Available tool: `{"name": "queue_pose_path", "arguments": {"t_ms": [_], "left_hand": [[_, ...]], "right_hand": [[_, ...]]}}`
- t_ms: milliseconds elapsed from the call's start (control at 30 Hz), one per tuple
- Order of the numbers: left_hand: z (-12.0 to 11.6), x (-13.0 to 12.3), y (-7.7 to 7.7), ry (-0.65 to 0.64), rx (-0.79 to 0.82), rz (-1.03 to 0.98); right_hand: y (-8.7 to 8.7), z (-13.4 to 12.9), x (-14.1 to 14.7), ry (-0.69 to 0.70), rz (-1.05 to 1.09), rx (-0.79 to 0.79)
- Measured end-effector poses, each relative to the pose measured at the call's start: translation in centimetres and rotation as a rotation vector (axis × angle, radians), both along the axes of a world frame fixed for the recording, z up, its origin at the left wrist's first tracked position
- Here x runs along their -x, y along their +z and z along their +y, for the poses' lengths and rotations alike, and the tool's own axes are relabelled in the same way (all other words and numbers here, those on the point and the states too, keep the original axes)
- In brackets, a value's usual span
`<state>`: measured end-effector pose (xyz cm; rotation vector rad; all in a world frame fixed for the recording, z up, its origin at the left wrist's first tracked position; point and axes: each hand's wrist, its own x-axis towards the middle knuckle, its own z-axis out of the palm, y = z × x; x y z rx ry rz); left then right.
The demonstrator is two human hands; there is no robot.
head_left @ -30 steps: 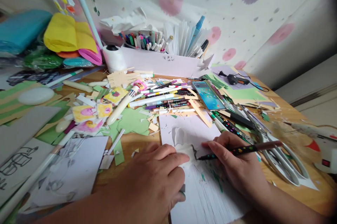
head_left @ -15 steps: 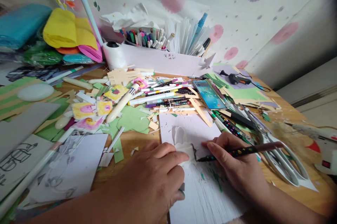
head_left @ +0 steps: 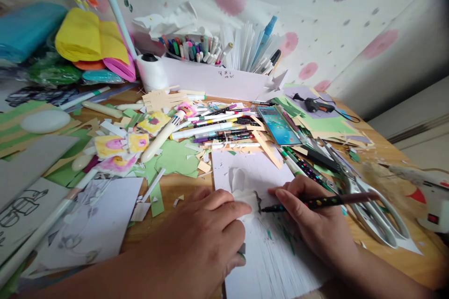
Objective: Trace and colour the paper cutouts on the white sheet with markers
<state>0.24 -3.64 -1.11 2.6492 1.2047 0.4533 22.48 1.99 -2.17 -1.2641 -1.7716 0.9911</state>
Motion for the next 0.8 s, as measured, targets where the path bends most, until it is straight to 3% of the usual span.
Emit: {"name": "queue_pose_path", "arguments": {"t_ms": [800], "left_hand": [[0.09,-0.02,0.20,0.009,0.012,-0.002]], "right_hand": [[0.41,-0.01,0.16,0.078,0.011,-0.046]]}}
